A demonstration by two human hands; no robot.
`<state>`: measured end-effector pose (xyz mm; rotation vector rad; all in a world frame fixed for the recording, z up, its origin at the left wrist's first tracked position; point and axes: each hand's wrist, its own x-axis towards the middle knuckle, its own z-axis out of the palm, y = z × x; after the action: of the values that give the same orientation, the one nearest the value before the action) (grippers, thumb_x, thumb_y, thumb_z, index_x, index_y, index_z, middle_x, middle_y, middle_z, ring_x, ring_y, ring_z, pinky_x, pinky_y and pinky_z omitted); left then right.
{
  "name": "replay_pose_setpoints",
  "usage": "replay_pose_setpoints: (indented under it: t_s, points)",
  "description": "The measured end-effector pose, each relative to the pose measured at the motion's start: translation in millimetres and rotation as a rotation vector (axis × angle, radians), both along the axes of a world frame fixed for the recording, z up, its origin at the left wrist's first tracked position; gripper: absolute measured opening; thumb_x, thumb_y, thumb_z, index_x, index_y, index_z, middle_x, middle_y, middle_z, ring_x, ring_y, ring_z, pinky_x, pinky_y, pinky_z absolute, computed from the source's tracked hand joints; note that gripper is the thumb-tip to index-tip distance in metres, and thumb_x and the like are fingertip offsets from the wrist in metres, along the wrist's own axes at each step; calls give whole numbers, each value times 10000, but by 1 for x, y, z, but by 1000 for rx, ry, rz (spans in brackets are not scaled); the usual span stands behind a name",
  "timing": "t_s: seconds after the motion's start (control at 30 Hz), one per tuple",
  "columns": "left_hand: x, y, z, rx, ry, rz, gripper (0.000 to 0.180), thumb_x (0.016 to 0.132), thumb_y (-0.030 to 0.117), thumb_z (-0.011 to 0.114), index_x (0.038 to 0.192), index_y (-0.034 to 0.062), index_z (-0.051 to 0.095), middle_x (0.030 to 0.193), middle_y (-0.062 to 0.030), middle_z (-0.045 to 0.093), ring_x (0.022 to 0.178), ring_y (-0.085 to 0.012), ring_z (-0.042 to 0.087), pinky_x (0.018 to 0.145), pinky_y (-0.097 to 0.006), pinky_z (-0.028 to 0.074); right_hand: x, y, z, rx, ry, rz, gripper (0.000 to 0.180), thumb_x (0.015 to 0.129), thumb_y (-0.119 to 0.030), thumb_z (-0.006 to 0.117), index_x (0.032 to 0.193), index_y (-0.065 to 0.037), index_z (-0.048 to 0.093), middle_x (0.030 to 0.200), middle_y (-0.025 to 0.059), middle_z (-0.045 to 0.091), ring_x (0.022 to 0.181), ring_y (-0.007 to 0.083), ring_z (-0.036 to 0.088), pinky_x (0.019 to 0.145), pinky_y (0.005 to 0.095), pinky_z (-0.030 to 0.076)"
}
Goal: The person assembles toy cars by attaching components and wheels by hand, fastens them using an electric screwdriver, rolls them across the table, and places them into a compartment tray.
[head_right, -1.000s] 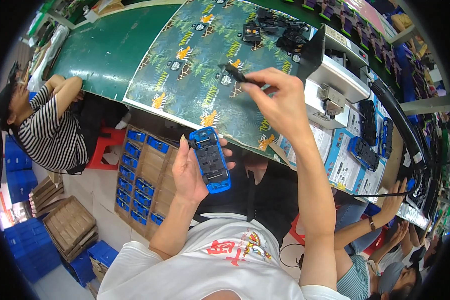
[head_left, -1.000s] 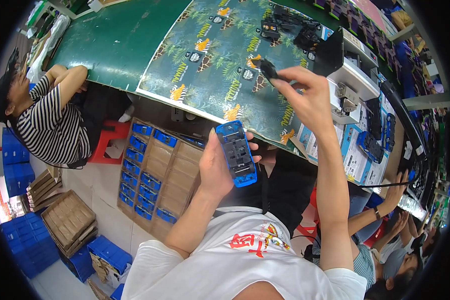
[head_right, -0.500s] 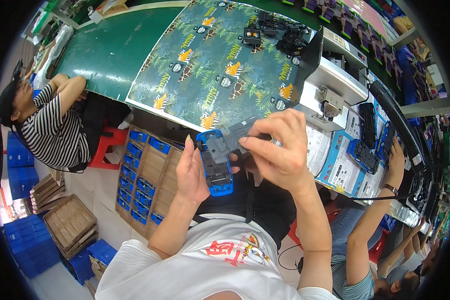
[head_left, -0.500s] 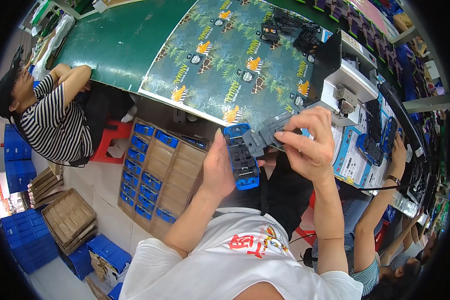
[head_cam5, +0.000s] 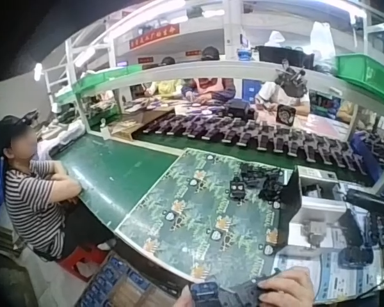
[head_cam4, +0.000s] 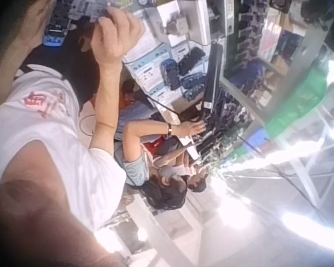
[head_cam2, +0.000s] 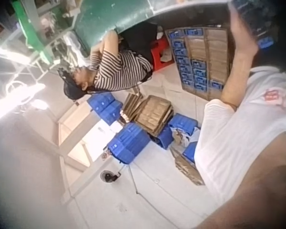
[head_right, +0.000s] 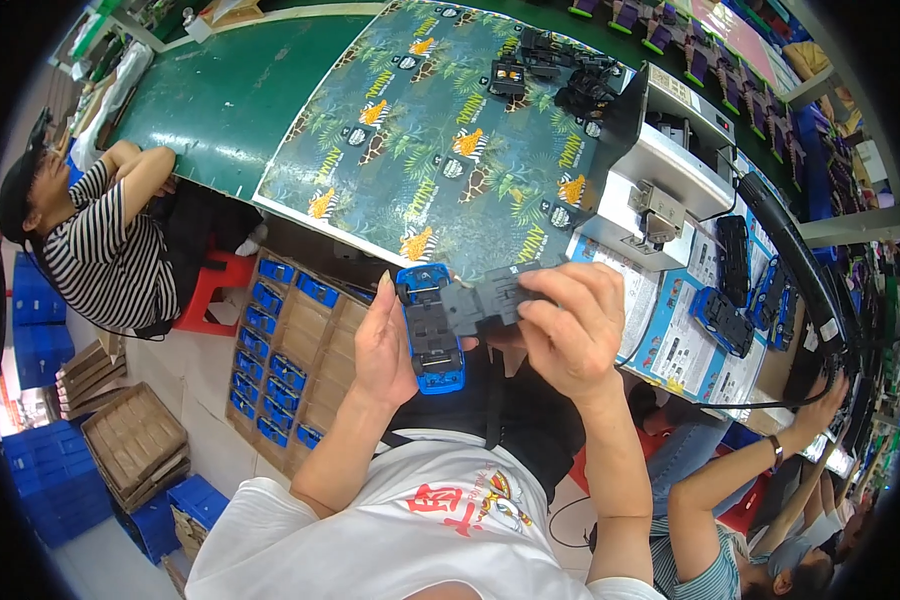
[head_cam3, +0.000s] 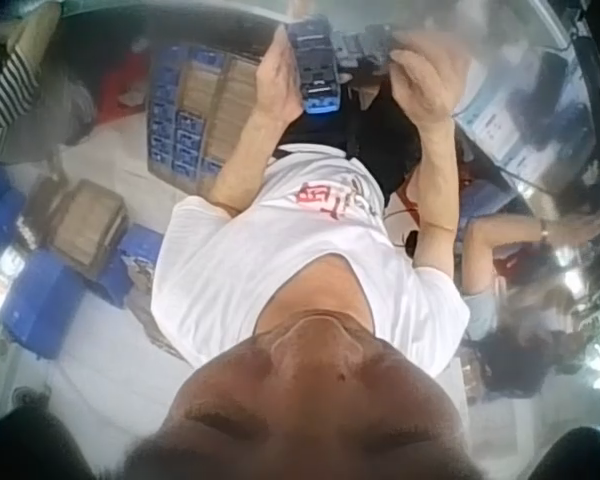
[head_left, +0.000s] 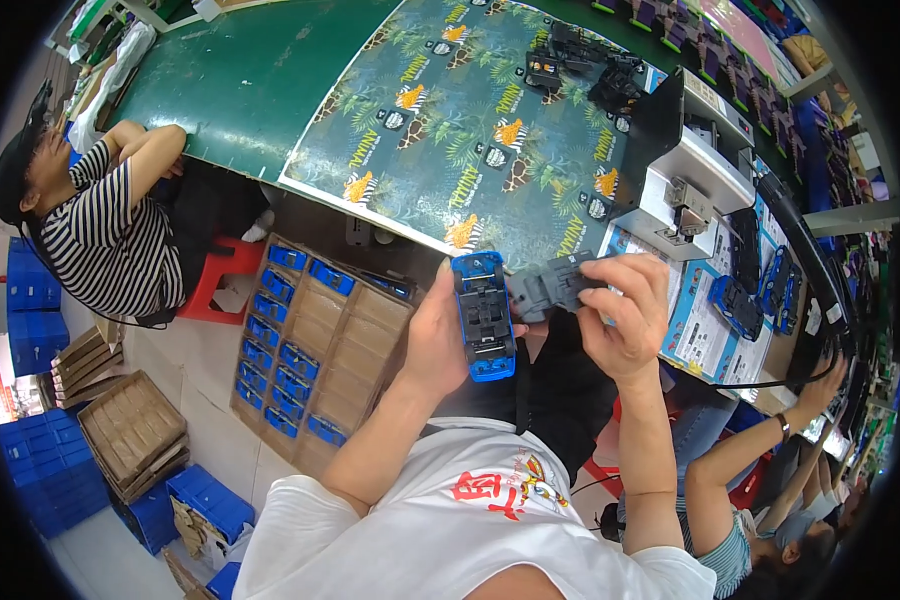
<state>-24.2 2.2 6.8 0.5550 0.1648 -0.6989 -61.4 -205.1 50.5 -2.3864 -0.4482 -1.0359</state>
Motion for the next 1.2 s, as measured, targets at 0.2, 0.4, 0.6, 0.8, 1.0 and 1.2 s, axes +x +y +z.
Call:
replay_pose_setpoints:
  t_s: [0.2, 0.4, 0.6, 0.8, 1.0, 1.2]
  points:
    - [-2, 1, -12, -41, 25, -25, 603, 1030, 522, 326, 1316, 19, 497, 1155, -192, 634, 1015, -299, 664, 837, -483, 583, -5, -12, -11, 38, 16, -54, 346, 628, 40, 817, 944, -48, 709, 778, 76, 626, 588, 195, 575, 484, 290, 423]
    - [1, -2, -8, -31, 2, -7, 584, 1033, 513, 337, 1305, 24, 503, 1166, -176, 629, 1025, -283, 653, 856, -462, 571, -15, -1, -5, 210, 157, -113, 272, 730, 47, 779, 988, -11, 717, 792, 101, 655, 608, 186, 614, 522, 286, 468]
    - [-2, -8, -10, 30, -47, 42, 569, 1032, 506, 351, 1307, 30, 499, 1181, -160, 627, 1053, -273, 643, 888, -465, 553, -42, 33, 15, 411, 394, -154, 132, 771, 51, 752, 891, 34, 700, 743, 93, 664, 570, 113, 558, 509, 223, 405]
    - [-4, -16, 10, 77, -79, 81, 535, 1040, 486, 359, 1298, 42, 511, 1183, -123, 636, 1088, -233, 625, 951, -408, 502, -44, 44, 9, 915, 691, -115, 90, 826, -6, 750, 852, 60, 695, 660, -1, 644, 552, 15, 556, 471, 171, 401]
    - [-3, -14, 3, 32, -78, 71, 497, 1048, 453, 354, 1308, 54, 495, 1232, -133, 624, 1109, -234, 623, 973, -408, 494, -42, 47, 1, 990, 684, -145, 72, 839, 4, 725, 865, 64, 694, 685, 13, 655, 555, 25, 565, 480, 175, 420]
    - [-5, -14, -1, 20, -100, 66, 492, 1049, 443, 352, 1328, 55, 469, 1239, -139, 612, 1098, -249, 623, 966, -427, 503, -32, 60, 11, 463, 330, -128, 101, 759, 63, 737, 831, 28, 676, 684, 61, 647, 510, 87, 578, 459, 218, 439]
